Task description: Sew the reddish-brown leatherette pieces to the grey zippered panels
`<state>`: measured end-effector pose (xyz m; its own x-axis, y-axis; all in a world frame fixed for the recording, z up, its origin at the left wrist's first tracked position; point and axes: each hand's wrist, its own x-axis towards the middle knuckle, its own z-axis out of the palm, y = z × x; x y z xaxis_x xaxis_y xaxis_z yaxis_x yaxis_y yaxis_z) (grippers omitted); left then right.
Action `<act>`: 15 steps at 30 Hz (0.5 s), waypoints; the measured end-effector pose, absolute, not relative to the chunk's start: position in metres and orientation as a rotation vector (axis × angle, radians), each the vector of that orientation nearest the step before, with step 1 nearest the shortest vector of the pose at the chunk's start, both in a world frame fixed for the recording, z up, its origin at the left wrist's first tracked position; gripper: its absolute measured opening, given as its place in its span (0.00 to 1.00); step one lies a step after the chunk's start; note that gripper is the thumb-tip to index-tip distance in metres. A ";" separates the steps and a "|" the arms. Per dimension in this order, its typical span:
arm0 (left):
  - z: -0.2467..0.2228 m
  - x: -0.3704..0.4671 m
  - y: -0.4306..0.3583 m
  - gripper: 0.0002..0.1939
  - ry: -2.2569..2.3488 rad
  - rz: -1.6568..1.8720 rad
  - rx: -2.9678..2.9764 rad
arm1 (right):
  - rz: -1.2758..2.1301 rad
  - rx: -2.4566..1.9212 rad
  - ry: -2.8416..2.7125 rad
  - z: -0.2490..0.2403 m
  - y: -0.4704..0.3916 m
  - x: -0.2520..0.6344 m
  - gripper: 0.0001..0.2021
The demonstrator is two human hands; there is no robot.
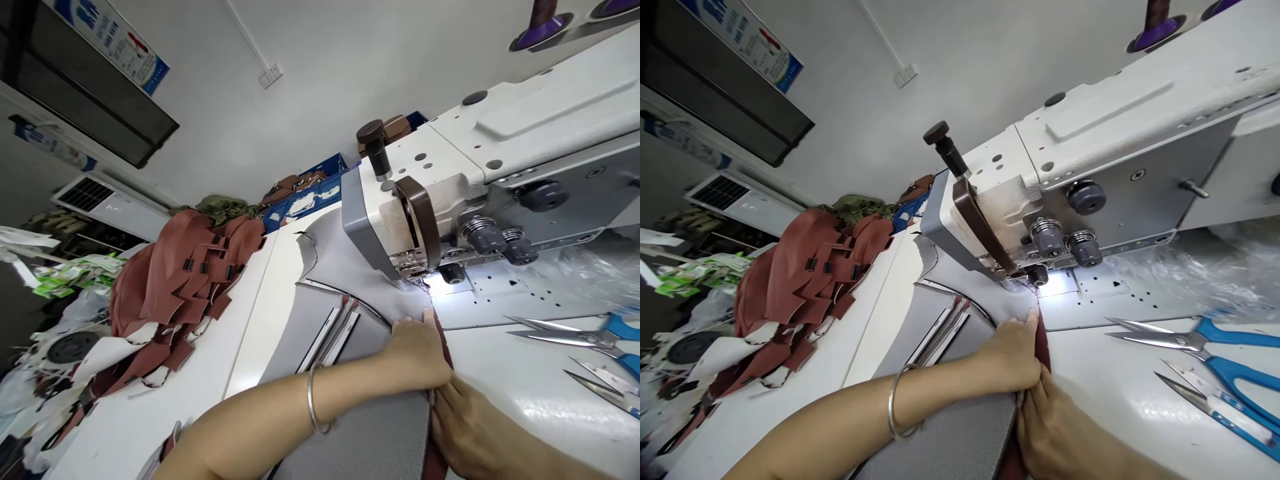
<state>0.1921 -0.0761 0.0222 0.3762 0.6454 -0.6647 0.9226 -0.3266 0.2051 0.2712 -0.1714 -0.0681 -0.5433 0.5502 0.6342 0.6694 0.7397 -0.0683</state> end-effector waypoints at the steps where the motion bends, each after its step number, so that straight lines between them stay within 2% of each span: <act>1: 0.020 0.192 -0.076 0.42 1.344 -0.631 2.098 | -0.245 -0.912 -2.300 -0.068 -0.171 0.272 0.08; 15: 0.004 0.192 -0.065 0.38 1.347 -0.557 2.280 | -0.333 -0.913 -2.363 -0.068 -0.150 0.279 0.10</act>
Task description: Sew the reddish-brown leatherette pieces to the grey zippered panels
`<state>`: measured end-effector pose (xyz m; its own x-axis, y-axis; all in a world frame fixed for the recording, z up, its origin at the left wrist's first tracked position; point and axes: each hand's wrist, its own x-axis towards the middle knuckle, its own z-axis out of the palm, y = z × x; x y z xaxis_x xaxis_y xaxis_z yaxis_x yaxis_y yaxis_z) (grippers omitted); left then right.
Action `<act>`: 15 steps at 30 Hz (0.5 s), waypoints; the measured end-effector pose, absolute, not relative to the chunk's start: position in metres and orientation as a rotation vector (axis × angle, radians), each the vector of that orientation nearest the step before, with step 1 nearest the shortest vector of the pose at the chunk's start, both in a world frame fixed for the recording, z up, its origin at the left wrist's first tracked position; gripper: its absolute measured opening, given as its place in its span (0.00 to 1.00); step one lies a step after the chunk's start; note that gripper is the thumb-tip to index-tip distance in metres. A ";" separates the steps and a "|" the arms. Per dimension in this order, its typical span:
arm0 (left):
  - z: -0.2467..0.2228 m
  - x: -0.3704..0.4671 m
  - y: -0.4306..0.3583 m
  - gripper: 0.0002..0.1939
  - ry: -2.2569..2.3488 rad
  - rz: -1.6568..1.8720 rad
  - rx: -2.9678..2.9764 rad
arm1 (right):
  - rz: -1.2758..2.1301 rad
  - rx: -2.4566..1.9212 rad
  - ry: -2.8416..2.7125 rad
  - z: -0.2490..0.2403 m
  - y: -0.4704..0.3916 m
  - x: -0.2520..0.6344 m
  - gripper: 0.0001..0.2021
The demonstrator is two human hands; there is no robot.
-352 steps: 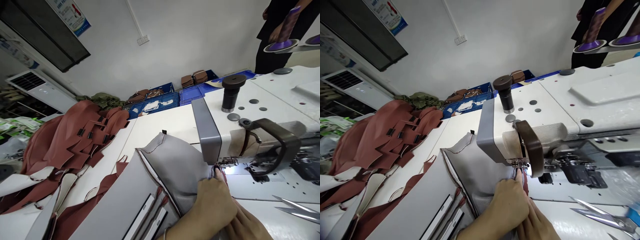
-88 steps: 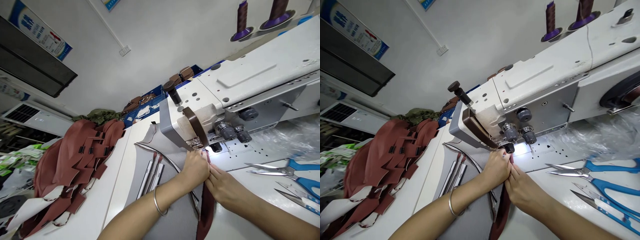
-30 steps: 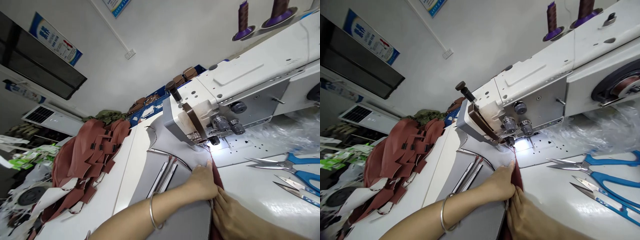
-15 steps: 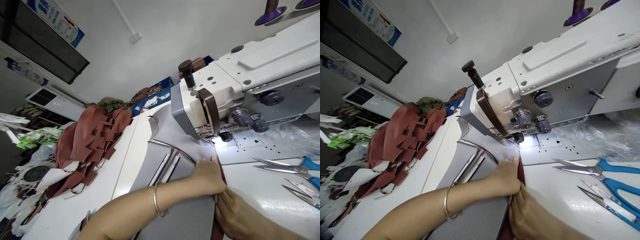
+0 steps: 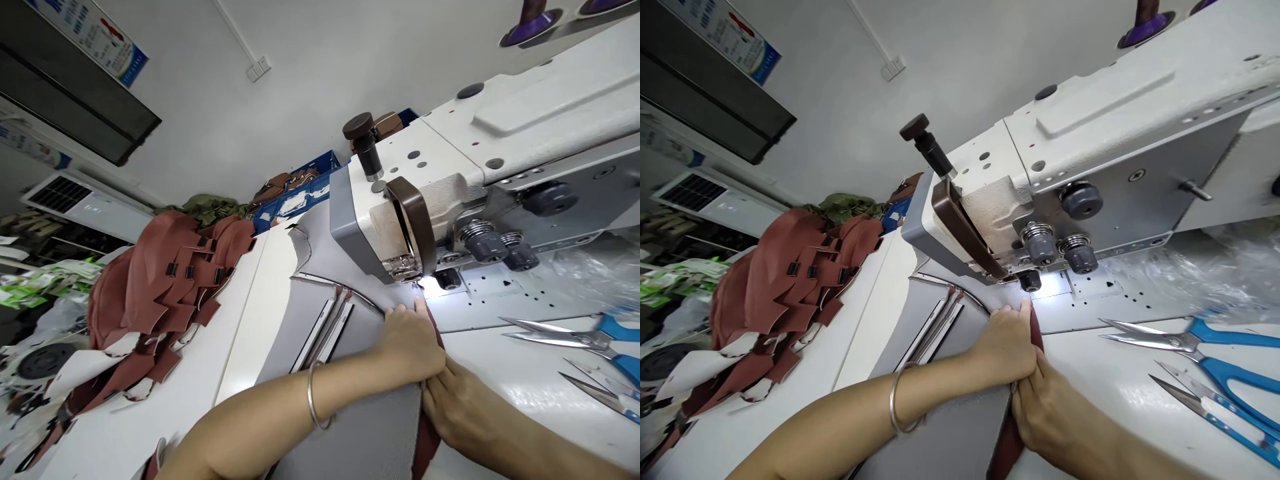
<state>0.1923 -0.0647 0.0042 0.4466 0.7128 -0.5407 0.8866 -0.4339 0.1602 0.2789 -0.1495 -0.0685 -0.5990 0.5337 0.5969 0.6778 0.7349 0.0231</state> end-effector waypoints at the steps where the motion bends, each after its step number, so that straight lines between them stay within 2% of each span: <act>1: 0.003 0.192 -0.064 0.37 1.366 -0.549 2.286 | -0.345 -0.915 -2.373 -0.070 -0.148 0.279 0.11; 9: -0.004 0.185 -0.073 0.29 1.547 -0.251 2.359 | -0.324 -0.898 -2.362 -0.076 -0.142 0.284 0.16; 12: 0.018 0.172 -0.088 0.26 1.550 -0.335 2.425 | -0.355 -0.919 -2.359 -0.077 -0.150 0.283 0.17; 15: 0.050 0.157 -0.101 0.32 1.512 -0.579 2.447 | -0.403 -0.928 -2.368 -0.076 -0.168 0.278 0.18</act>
